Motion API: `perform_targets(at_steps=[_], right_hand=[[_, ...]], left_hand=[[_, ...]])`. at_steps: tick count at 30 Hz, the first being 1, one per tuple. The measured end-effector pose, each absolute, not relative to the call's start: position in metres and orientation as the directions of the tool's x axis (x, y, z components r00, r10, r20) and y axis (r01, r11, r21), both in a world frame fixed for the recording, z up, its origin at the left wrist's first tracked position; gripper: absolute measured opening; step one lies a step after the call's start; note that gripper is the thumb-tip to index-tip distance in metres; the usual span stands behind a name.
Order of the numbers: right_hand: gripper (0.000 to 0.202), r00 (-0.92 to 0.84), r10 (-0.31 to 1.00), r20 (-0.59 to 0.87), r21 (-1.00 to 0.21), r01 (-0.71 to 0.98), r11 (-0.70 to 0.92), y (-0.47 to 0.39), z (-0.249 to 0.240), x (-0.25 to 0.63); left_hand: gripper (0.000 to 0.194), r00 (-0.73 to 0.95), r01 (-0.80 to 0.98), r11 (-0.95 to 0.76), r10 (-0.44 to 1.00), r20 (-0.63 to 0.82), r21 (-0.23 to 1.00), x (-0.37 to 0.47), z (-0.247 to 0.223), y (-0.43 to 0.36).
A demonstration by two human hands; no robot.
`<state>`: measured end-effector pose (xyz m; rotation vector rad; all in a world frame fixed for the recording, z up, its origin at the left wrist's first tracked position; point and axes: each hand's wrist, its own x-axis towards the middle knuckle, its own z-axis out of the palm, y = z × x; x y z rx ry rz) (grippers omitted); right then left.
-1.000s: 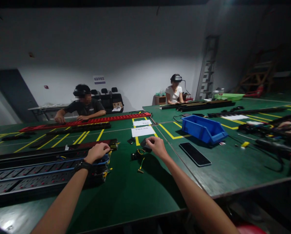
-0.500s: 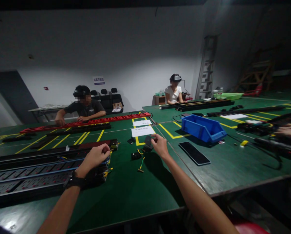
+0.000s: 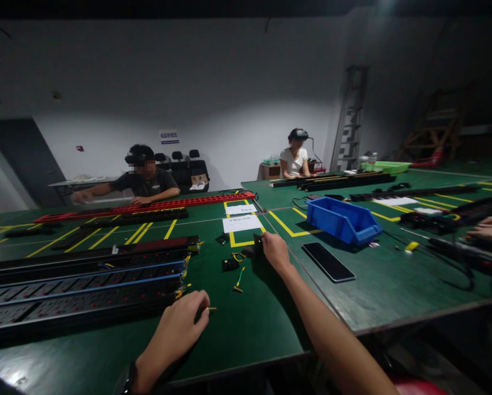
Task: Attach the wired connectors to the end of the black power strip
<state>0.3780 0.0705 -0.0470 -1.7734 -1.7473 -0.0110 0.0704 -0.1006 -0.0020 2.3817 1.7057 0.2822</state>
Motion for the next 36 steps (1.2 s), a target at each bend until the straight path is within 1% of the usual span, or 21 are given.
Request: perform_targets(at_steps=[3, 7, 14, 17, 20, 23, 27, 32, 36], right_hand=[[0.033, 0.109, 0.906, 0.409, -0.390, 0.919, 0.066, 0.068, -0.045, 0.376], [0.032, 0.107, 0.914, 0.391, -0.357, 0.933, 0.044, 0.064, -0.042, 0.374], [0.030, -0.011, 0.921, 0.389, -0.302, 0.943, 0.139, 0.057, -0.040, 0.368], [0.028, -0.032, 0.939, 0.342, -0.286, 0.949, 0.136, 0.053, -0.039, 0.366], [0.030, -0.072, 0.952, 0.298, -0.245, 0.958, 0.150, 0.051, -0.042, 0.366], [0.033, -0.110, 0.952, 0.285, -0.212, 0.962, 0.174, 0.053, -0.046, 0.367], [0.036, -0.122, 0.955, 0.271, -0.226, 0.956, 0.187, 0.055, -0.051, 0.369], [0.039, -0.127, 0.956, 0.264, -0.257, 0.946, 0.197, 0.056, -0.053, 0.369], [0.042, -0.125, 0.960, 0.251, -0.249, 0.950, 0.189, 0.056, -0.054, 0.367]], left_hand=[[0.015, 0.279, 0.915, -0.273, 0.960, 0.022, 0.297, 0.065, -0.007, -0.109], [0.026, 0.232, 0.896, -0.212, 0.973, -0.005, 0.389, 0.054, -0.013, -0.118], [0.032, 0.167, 0.868, -0.150, 0.986, 0.006, 0.473, 0.044, -0.028, -0.125], [0.033, 0.162, 0.858, -0.148, 0.987, 0.015, 0.491, 0.043, -0.030, -0.125], [0.034, 0.184, 0.837, -0.178, 0.982, 0.040, 0.517, 0.042, -0.030, -0.126], [0.038, 0.193, 0.806, -0.190, 0.980, 0.054, 0.561, 0.040, -0.030, -0.127], [0.039, 0.191, 0.781, -0.190, 0.980, 0.061, 0.595, 0.038, -0.029, -0.127], [0.038, 0.188, 0.779, -0.190, 0.980, 0.066, 0.597, 0.040, -0.027, -0.129], [0.037, 0.194, 0.780, -0.197, 0.978, 0.071, 0.594, 0.040, -0.028, -0.128]])
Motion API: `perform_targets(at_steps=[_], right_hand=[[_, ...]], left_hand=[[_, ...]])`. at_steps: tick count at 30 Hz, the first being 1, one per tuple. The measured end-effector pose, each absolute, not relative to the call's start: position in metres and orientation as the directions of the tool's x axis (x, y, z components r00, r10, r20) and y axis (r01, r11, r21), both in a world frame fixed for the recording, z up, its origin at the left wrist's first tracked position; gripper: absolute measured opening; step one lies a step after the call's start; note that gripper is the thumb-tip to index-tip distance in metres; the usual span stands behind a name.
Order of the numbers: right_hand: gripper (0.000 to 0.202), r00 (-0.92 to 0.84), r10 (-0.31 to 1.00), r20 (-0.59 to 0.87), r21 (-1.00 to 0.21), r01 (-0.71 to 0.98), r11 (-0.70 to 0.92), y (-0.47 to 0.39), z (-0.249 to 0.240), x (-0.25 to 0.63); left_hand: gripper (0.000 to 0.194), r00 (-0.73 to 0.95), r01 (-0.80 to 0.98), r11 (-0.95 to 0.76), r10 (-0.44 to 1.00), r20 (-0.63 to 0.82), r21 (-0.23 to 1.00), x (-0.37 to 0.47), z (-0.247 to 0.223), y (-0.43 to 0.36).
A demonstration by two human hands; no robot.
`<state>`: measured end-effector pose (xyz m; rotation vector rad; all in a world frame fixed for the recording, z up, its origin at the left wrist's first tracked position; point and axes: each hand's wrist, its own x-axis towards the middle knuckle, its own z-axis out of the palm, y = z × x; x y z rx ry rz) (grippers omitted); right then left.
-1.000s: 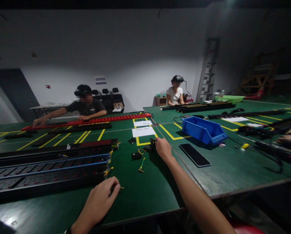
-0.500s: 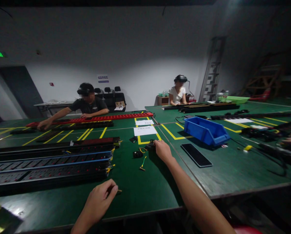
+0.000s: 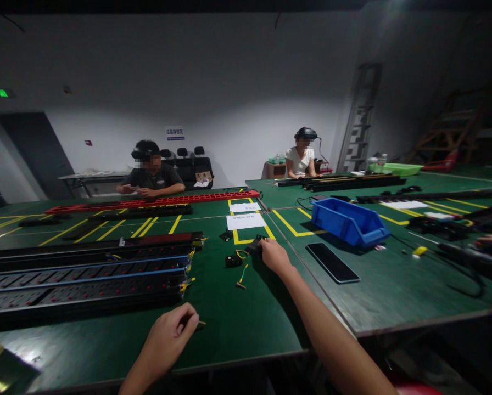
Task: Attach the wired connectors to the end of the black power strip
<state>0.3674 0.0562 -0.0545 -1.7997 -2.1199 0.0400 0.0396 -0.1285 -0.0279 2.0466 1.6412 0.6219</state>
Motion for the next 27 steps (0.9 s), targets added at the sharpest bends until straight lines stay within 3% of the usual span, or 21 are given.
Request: perform_targets(at_steps=[11, 15, 20, 23, 27], right_hand=[[0.054, -0.175, 0.952, 0.251, -0.210, 0.950, 0.230, 0.061, -0.066, 0.368], [0.050, -0.176, 0.945, 0.274, -0.163, 0.960, 0.226, 0.060, -0.067, 0.369], [0.051, -0.101, 0.921, 0.377, -0.137, 0.977, 0.163, 0.045, -0.045, 0.347], [0.046, -0.265, 0.844, 0.467, -0.101, 0.932, 0.348, 0.025, -0.026, 0.309], [0.032, -0.634, 0.661, 0.402, -0.039, 0.709, 0.704, -0.001, -0.010, 0.248]], left_hand=[[0.035, 0.185, 0.710, -0.245, 0.970, 0.161, 0.660, 0.031, -0.017, -0.125], [0.025, 0.028, 0.835, -0.159, 0.968, 0.249, 0.526, 0.016, 0.012, -0.106], [0.021, -0.091, 0.934, 0.019, 0.978, 0.186, 0.356, 0.002, 0.023, -0.077], [0.023, -0.100, 0.959, 0.047, 0.979, 0.177, 0.280, 0.002, 0.020, -0.069], [0.024, -0.086, 0.971, 0.046, 0.983, 0.164, 0.236, 0.008, 0.022, -0.066]])
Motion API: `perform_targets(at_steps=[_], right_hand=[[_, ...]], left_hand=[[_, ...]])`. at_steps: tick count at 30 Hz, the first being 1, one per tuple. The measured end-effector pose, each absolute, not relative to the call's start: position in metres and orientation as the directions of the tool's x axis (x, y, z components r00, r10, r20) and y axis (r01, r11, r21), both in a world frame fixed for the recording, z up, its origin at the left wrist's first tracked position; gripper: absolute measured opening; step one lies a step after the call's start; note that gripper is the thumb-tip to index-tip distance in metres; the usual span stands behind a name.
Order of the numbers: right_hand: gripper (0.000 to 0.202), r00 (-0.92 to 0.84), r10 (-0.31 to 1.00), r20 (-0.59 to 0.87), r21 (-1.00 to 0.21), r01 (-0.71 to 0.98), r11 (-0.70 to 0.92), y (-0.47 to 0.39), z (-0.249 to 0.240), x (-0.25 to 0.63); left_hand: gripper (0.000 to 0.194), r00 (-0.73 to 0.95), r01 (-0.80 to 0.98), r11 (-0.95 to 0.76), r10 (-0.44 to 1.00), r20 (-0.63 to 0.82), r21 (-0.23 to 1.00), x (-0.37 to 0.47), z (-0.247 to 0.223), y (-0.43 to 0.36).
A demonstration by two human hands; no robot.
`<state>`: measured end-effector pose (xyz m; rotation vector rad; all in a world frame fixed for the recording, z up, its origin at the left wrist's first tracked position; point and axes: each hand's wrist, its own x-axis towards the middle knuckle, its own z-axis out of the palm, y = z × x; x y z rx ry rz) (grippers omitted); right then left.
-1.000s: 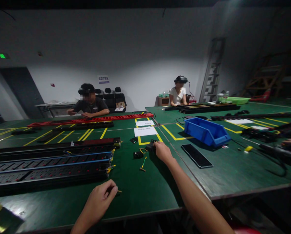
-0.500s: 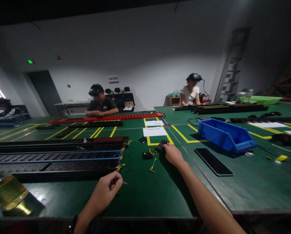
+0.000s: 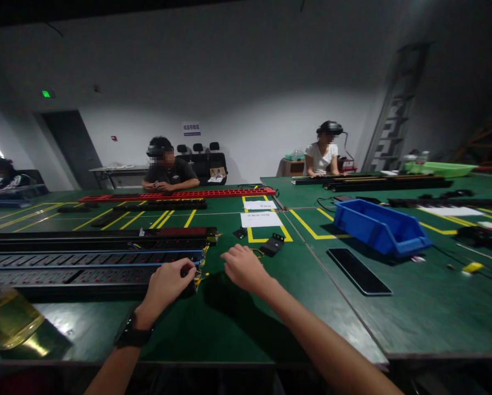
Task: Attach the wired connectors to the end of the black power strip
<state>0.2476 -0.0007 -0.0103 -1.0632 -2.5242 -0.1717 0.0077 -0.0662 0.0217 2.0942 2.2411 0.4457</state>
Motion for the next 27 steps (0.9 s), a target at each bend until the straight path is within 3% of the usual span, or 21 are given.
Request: perform_targets(at_steps=[6, 12, 16, 27], right_hand=[[0.018, -0.788, 0.573, 0.226, -0.099, 0.566, 0.818, -0.002, -0.009, 0.201], [0.018, -0.766, 0.594, 0.245, -0.175, 0.568, 0.804, 0.004, -0.019, 0.196], [0.021, -0.755, 0.602, 0.261, -0.156, 0.582, 0.798, 0.000, -0.020, 0.197], [0.023, -0.699, 0.659, 0.277, -0.131, 0.652, 0.747, -0.007, -0.026, 0.193]], left_hand=[[0.028, 0.008, 0.985, -0.027, 0.993, 0.116, 0.170, 0.009, 0.028, -0.058], [0.032, 0.085, 0.985, -0.096, 0.993, 0.085, 0.144, 0.009, 0.028, -0.051], [0.035, 0.156, 0.974, -0.163, 0.986, 0.055, 0.158, 0.011, 0.024, -0.049], [0.026, 0.313, 0.941, -0.337, 0.898, 0.308, 0.025, 0.008, -0.006, -0.065]])
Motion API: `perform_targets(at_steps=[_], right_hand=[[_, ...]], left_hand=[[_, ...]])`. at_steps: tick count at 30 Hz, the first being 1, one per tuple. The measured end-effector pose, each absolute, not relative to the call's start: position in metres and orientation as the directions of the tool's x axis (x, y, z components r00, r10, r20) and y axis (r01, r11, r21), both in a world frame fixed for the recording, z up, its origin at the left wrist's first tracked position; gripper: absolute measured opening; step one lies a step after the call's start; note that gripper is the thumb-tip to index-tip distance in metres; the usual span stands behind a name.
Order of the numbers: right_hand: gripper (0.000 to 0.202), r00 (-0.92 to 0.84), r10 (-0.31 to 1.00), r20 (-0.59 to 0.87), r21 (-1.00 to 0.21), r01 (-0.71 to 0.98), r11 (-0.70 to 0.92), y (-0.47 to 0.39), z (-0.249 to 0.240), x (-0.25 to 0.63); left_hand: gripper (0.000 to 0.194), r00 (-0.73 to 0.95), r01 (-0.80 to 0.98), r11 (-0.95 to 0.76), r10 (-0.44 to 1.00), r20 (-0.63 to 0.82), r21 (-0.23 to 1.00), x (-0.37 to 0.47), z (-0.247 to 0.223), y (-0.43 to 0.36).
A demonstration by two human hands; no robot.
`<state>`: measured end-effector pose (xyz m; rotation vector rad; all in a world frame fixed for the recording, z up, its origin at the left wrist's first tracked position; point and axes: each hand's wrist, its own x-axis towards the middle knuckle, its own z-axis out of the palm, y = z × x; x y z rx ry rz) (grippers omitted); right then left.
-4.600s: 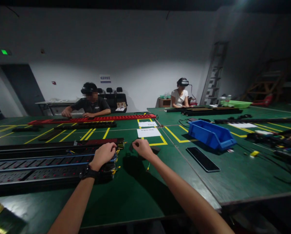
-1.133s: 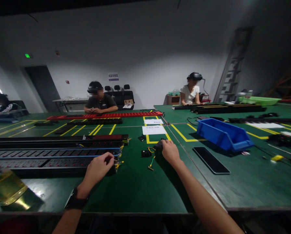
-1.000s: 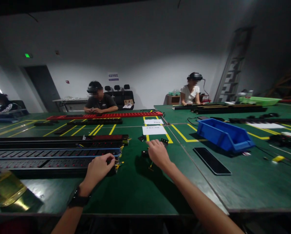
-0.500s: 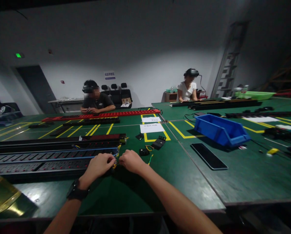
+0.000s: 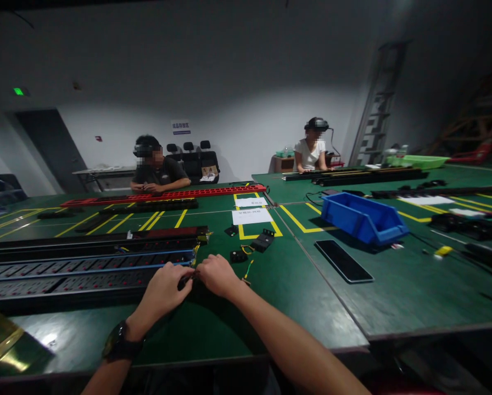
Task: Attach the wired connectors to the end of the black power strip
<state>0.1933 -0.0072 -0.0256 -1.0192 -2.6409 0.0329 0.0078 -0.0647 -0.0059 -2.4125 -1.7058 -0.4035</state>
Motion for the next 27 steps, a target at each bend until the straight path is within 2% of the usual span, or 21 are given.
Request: perform_targets(at_steps=[5, 19, 27], right_hand=[[0.024, -0.694, 0.663, 0.281, -0.119, 0.660, 0.741, -0.009, -0.027, 0.193], [0.029, -0.676, 0.719, 0.160, -0.157, 0.702, 0.695, -0.020, -0.020, 0.196], [0.027, -0.671, 0.728, 0.145, -0.159, 0.710, 0.686, -0.019, -0.025, 0.195]], left_hand=[[0.020, 0.274, 0.957, -0.287, 0.868, 0.413, -0.033, 0.007, -0.014, -0.066], [0.018, 0.330, 0.941, -0.329, 0.824, 0.461, -0.087, 0.003, -0.022, -0.066], [0.018, 0.338, 0.932, -0.359, 0.806, 0.485, -0.053, 0.003, -0.023, -0.065]])
